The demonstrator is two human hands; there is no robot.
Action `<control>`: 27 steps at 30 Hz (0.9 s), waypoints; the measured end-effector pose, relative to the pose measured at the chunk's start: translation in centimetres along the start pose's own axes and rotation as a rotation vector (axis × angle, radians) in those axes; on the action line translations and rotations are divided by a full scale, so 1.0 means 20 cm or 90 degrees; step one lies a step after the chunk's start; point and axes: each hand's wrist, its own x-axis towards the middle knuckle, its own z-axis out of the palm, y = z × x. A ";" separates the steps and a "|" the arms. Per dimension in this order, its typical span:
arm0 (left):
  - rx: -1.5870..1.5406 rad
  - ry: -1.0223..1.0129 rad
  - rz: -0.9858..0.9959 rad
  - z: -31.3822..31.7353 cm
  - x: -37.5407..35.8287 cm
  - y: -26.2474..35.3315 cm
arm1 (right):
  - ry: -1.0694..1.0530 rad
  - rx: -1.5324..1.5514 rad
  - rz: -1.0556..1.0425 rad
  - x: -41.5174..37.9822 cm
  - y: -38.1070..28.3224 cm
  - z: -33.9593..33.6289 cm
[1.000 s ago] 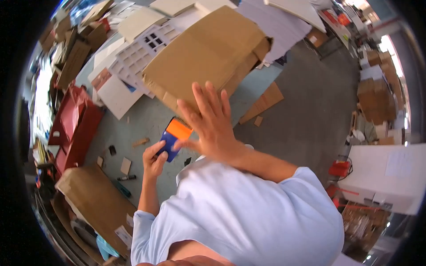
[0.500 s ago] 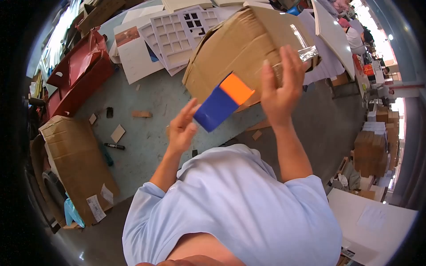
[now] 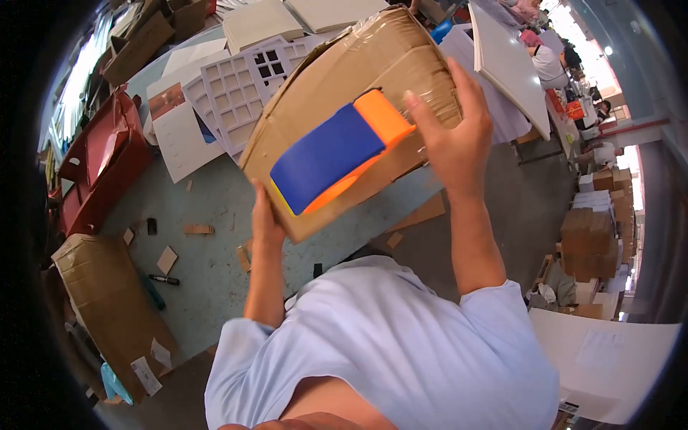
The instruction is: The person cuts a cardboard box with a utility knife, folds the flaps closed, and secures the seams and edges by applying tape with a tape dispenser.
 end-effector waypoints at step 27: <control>0.878 -0.137 0.215 1.18 -0.20 0.59 | -0.285 0.467 0.348 -0.21 0.66 0.47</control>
